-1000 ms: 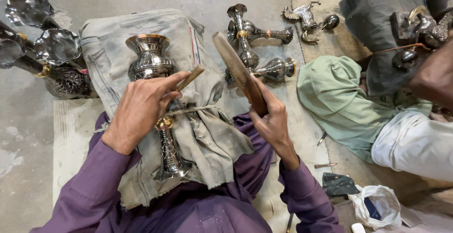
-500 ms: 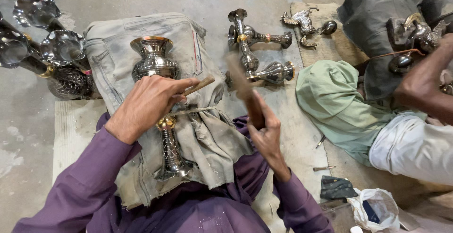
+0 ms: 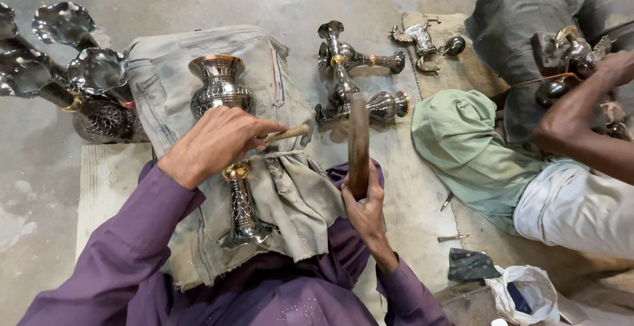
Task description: The person sits on the floor with an ornate silver vase resting on a cloth pad on their lap. They hold a small punch against the vase surface and strike it with a wooden mallet, repositioning the punch repeatedly to work the metal, then set the mallet down at the end.
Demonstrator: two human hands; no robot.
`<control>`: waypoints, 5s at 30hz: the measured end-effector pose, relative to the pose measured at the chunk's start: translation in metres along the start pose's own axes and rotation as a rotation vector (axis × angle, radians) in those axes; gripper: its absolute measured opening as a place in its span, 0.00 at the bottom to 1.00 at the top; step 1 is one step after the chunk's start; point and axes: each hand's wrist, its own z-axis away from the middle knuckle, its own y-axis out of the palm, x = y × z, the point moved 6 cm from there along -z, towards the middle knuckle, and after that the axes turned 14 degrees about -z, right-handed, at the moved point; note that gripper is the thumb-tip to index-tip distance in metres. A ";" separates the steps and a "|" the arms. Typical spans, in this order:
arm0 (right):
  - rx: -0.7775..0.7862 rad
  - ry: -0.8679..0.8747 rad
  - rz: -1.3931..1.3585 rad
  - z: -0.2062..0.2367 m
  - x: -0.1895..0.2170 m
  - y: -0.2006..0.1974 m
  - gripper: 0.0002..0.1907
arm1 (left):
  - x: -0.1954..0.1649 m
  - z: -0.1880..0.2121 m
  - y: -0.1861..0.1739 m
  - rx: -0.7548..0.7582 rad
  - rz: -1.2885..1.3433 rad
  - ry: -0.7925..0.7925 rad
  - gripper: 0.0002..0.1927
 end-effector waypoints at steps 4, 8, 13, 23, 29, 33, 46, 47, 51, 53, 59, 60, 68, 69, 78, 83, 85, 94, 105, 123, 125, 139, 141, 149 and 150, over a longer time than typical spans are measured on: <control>0.100 -0.100 0.235 0.007 0.002 -0.008 0.40 | 0.004 0.004 -0.008 -0.080 0.063 -0.057 0.25; -0.029 -0.051 0.171 0.016 -0.022 -0.033 0.39 | 0.021 0.026 -0.023 -0.242 0.388 -0.245 0.24; 0.011 0.030 -0.264 0.043 -0.082 -0.048 0.29 | 0.043 0.040 -0.012 -0.224 0.653 -0.467 0.27; 0.099 0.290 -0.036 0.022 -0.104 -0.061 0.12 | 0.024 0.025 -0.011 -0.144 0.355 -0.217 0.27; 0.166 0.096 0.096 -0.017 -0.012 -0.036 0.24 | 0.021 0.023 -0.012 -0.109 0.341 -0.253 0.27; 0.190 -0.023 0.181 -0.039 0.032 -0.016 0.29 | 0.017 0.024 -0.015 -0.133 0.336 -0.228 0.27; 0.329 -0.331 0.449 -0.072 0.108 0.022 0.44 | 0.015 0.025 -0.018 -0.125 0.348 -0.279 0.27; 0.330 -0.310 0.530 -0.073 0.107 0.021 0.43 | 0.014 0.025 -0.019 -0.131 0.345 -0.272 0.27; 0.329 -0.341 0.540 -0.070 0.112 0.019 0.44 | 0.014 0.024 -0.020 -0.137 0.351 -0.265 0.26; 0.346 -0.210 0.624 -0.070 0.104 0.019 0.44 | 0.014 0.024 -0.021 -0.139 0.339 -0.259 0.26; 0.324 -0.332 0.544 -0.069 0.109 0.018 0.46 | 0.014 0.023 -0.019 -0.124 0.337 -0.260 0.26; 0.339 -0.307 0.566 -0.070 0.107 0.018 0.46 | 0.014 0.023 -0.019 -0.123 0.332 -0.255 0.26; 0.305 -0.244 0.575 -0.068 0.107 0.019 0.45 | 0.015 0.024 -0.020 -0.128 0.336 -0.253 0.26; 0.283 -0.207 0.608 -0.069 0.105 0.018 0.44 | 0.015 0.023 -0.021 -0.135 0.323 -0.243 0.26; 0.362 -0.405 0.321 -0.065 0.118 0.023 0.47 | 0.017 0.023 -0.018 -0.107 0.357 -0.239 0.26; 0.319 -0.265 0.415 -0.065 0.111 0.021 0.46 | 0.018 0.023 -0.017 -0.119 0.361 -0.214 0.27; 0.327 -0.260 0.418 -0.065 0.111 0.021 0.46 | 0.019 0.024 -0.017 -0.123 0.357 -0.213 0.27; 0.308 -0.226 0.520 -0.062 0.104 0.016 0.45 | 0.021 0.025 -0.015 -0.130 0.349 -0.188 0.27; 0.337 -0.370 0.349 -0.053 0.104 0.014 0.48 | 0.021 0.025 -0.015 -0.082 0.345 -0.228 0.27; 0.222 -0.346 0.422 -0.051 0.109 0.006 0.47 | 0.018 0.023 -0.019 -0.074 0.324 -0.197 0.27; 0.307 -0.369 0.324 -0.049 0.110 0.009 0.47 | 0.019 0.023 -0.020 -0.083 0.334 -0.192 0.27; 0.245 -0.211 0.629 -0.055 0.086 -0.003 0.42 | 0.019 0.023 -0.017 -0.082 0.322 -0.202 0.27; 0.225 -0.305 0.422 -0.053 0.093 -0.003 0.46 | 0.020 0.024 -0.016 -0.081 0.325 -0.214 0.28; 0.248 -0.347 0.372 -0.051 0.100 0.002 0.44 | 0.020 0.024 -0.019 -0.087 0.357 -0.205 0.28; 0.268 -0.369 0.256 -0.051 0.102 0.003 0.43 | 0.020 0.025 -0.018 -0.082 0.368 -0.209 0.28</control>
